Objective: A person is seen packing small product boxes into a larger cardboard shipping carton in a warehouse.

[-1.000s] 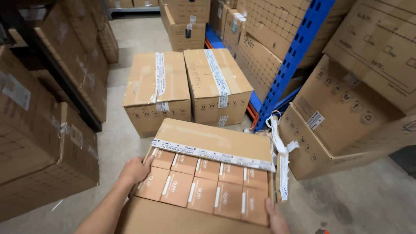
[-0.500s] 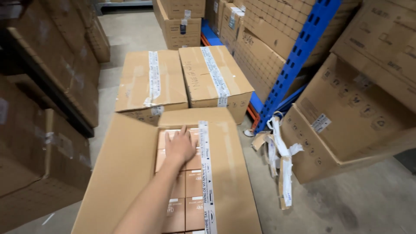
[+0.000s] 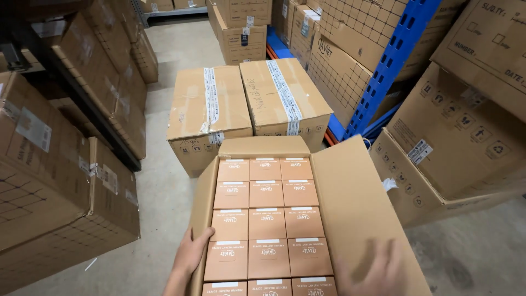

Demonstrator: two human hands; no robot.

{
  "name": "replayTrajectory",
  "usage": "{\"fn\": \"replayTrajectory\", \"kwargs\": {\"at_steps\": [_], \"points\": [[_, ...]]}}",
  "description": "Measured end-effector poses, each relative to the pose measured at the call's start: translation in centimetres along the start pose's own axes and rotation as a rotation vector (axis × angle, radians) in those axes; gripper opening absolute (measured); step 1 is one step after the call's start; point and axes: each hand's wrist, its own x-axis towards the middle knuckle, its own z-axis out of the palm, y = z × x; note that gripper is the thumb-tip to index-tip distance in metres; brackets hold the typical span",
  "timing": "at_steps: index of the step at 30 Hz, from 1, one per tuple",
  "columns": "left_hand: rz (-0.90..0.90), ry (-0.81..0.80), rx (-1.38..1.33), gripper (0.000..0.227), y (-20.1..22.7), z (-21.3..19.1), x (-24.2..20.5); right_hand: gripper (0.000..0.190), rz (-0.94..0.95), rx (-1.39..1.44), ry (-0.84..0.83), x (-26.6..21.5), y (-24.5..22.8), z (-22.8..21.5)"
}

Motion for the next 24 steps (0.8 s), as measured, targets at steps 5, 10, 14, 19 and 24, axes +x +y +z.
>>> {"fn": "replayTrajectory", "kwargs": {"at_steps": [5, 10, 14, 19, 24], "points": [[-0.107, -0.100, -0.251, 0.063, 1.2, 0.1, -2.2, 0.118, 0.424, 0.007, -0.840, 6.1, -0.1, 3.9], [-0.146, -0.172, -0.561, 0.030, -0.6, 2.0, -0.3, 0.088, 1.015, 0.758, -1.069, 4.0, -2.1, 6.5], [-0.186, -0.134, -0.427, 0.035, -2.1, 2.5, 0.8, 0.071, 1.151, 0.948, -0.887, 1.8, -0.6, 13.7], [-0.073, 0.021, -0.564, 0.021, -7.3, 4.7, 2.7, 0.057, 1.017, 1.379, -1.179, 5.6, -2.1, 10.9], [-0.138, 0.108, -0.346, 0.067, -3.1, 2.7, -1.9, 0.077, 0.716, 0.976, -1.280, 8.1, -2.5, 8.4]]}}
